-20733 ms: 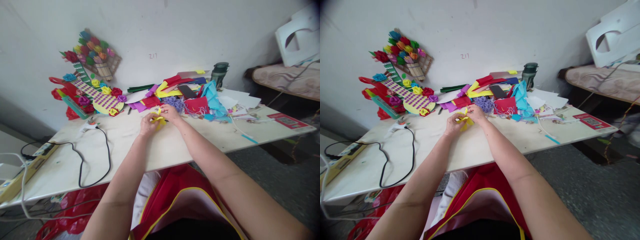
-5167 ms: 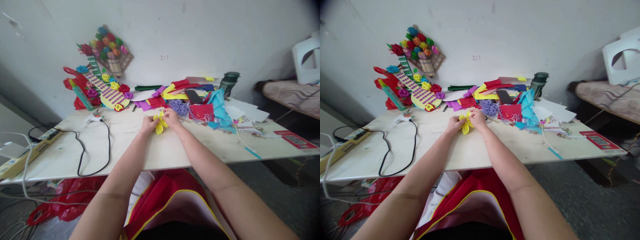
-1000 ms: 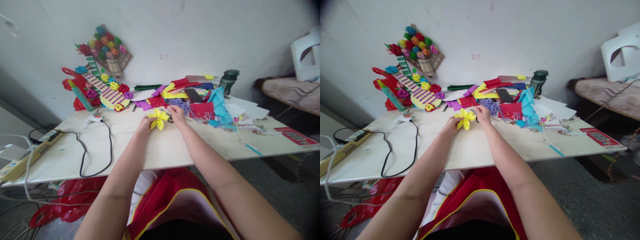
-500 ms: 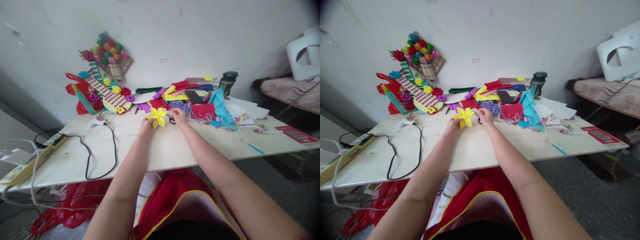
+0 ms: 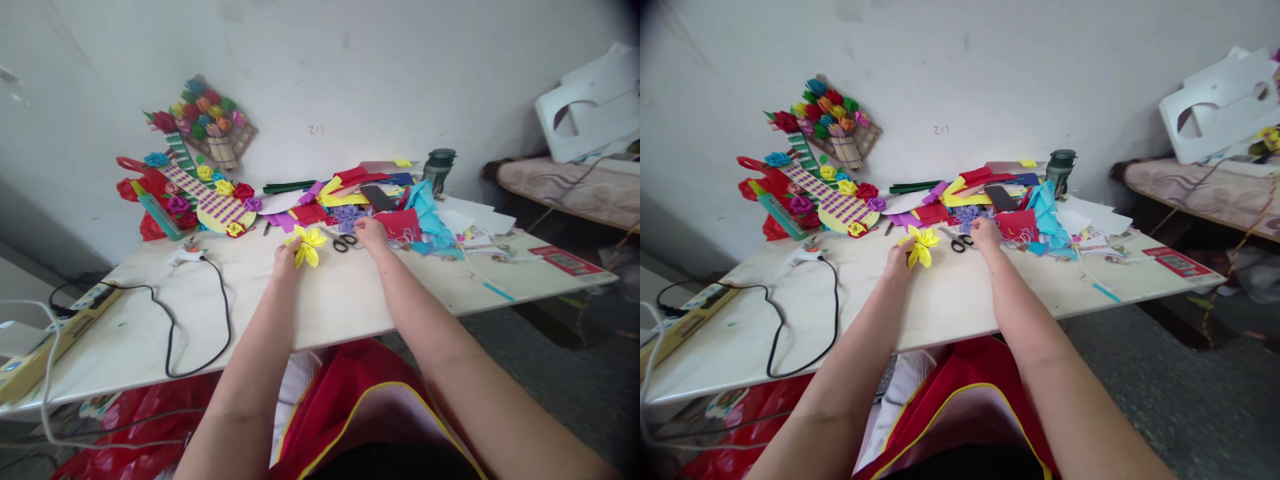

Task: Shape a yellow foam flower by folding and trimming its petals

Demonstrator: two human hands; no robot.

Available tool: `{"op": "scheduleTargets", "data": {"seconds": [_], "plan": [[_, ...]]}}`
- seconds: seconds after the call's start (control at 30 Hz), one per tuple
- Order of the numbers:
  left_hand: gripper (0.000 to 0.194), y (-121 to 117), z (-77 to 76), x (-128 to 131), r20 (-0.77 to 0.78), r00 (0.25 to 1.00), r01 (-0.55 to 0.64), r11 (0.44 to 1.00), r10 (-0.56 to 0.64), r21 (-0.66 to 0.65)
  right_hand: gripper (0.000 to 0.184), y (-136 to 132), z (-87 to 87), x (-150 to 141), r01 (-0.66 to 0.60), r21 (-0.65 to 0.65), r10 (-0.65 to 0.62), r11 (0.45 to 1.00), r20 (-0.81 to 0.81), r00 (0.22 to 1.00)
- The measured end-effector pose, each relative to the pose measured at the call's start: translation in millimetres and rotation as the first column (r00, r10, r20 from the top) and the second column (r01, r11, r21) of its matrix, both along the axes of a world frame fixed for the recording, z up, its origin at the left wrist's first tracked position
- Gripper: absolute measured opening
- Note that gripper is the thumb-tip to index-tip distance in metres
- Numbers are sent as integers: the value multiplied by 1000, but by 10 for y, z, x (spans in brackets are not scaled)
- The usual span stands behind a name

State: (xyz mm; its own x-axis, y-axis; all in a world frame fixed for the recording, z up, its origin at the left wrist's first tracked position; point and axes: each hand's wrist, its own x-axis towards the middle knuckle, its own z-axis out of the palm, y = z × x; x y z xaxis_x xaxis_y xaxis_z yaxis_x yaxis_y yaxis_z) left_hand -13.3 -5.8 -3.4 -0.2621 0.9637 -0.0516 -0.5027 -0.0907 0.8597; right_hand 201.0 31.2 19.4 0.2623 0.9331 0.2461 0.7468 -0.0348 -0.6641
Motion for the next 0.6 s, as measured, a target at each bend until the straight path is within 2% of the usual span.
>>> {"op": "scheduleTargets", "data": {"seconds": [0.2, 0.37, 0.47, 0.6], "plan": [[27, -36, 27, 12, -14, 998, 63, 998, -63, 20, 29, -71, 34, -32, -45, -80, 66, 996, 291, 954], [27, -6, 6, 3, -34, 999, 36, 999, -36, 15, 31, -113, 37, -106, -137, -109, 172, 985, 459, 871], [28, 7, -10, 5, -61, 998, 23, 999, -22, 22, 31, -146, 50, -159, -186, -136, 230, 973, 512, 828], [29, 2, -22, 19, -88, 996, 33, 998, -29, 45, 29, -187, 48, -213, -195, -147, 244, 970, 519, 819]]}}
